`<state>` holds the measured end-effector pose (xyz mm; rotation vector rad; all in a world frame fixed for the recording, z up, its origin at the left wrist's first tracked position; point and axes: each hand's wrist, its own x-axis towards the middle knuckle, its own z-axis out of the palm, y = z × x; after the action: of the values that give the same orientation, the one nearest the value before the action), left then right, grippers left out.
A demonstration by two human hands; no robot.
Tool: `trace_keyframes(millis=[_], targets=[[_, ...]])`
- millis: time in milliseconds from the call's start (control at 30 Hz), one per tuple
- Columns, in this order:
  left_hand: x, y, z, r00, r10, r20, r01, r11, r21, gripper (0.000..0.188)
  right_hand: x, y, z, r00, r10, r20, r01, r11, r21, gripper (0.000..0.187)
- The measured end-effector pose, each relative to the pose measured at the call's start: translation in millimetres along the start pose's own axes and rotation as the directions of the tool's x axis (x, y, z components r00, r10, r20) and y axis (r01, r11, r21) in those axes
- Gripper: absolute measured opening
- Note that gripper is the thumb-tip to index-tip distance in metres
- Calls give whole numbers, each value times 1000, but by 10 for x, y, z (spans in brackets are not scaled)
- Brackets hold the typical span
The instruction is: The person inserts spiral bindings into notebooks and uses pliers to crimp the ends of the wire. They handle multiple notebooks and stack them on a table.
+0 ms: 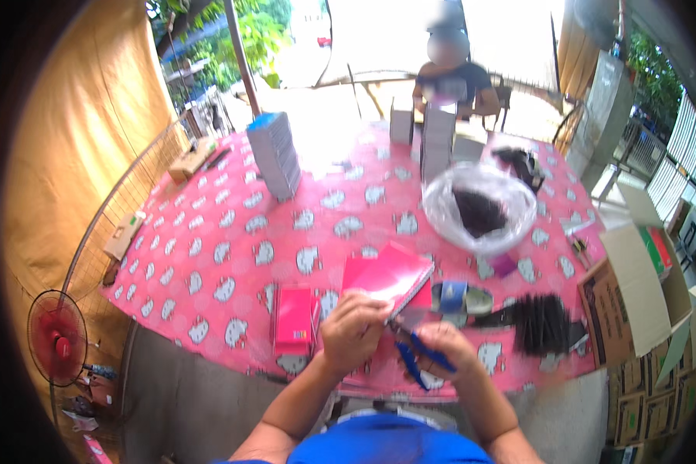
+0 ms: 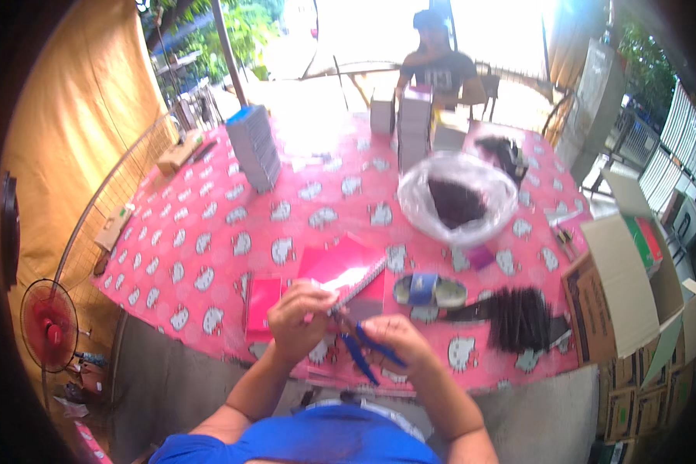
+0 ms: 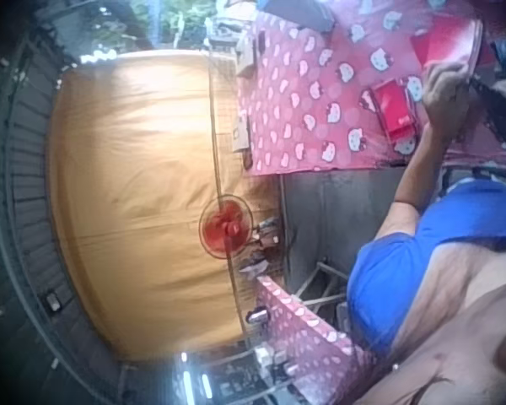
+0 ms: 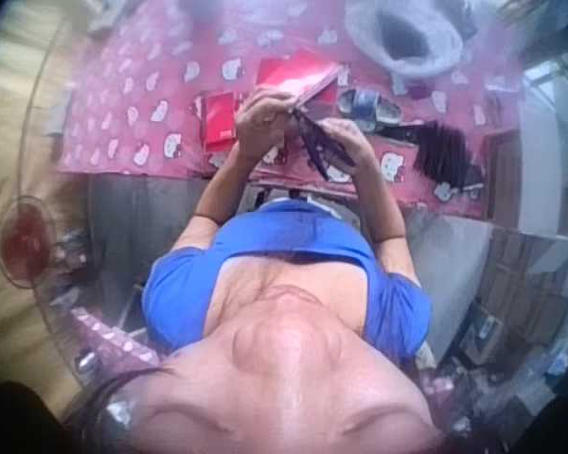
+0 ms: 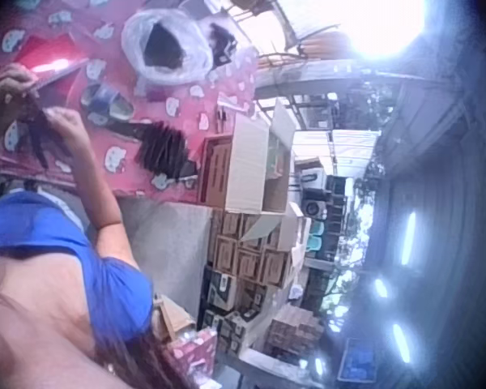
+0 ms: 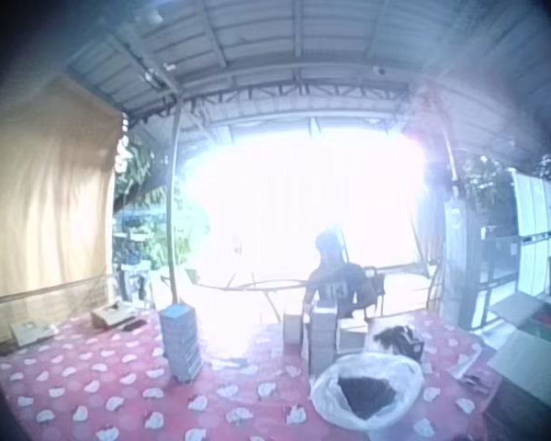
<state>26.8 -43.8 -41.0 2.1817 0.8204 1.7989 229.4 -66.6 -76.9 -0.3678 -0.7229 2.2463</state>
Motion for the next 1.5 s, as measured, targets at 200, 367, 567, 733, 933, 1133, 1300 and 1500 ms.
trace_keyframes(millis=[200,367,567,733,933,1133,1300,1500], targets=[[113,103,-456,968,28,-250,-5,995,96,26,-302,309,-108,945,-157,-288,-110,676,-729,52],[282,-1,-956,910,14,-415,33,994,105,24,-661,800,-946,807,-557,-195,-456,-378,-806,40],[323,-388,-1522,975,-187,119,134,925,356,27,-119,1130,-269,895,-446,-21,-89,-131,-987,39],[-573,-1684,-1421,562,-559,610,83,771,631,68,1023,1721,370,817,-573,73,58,-43,-997,50],[-1225,-1958,-1884,585,-775,239,646,623,442,92,1957,2190,-56,727,-663,-178,-287,-59,-956,72],[-1381,-1988,-2247,197,-878,436,980,188,-66,104,2157,1997,-121,602,-497,-625,-391,499,-773,89],[-1090,-1871,-1976,169,-642,748,968,-34,-248,56,2178,1695,232,708,-169,-686,-313,795,-519,74],[-1082,-1865,-2016,38,-669,742,977,-133,-169,47,2154,2192,298,522,-374,-766,-414,675,-611,107]])
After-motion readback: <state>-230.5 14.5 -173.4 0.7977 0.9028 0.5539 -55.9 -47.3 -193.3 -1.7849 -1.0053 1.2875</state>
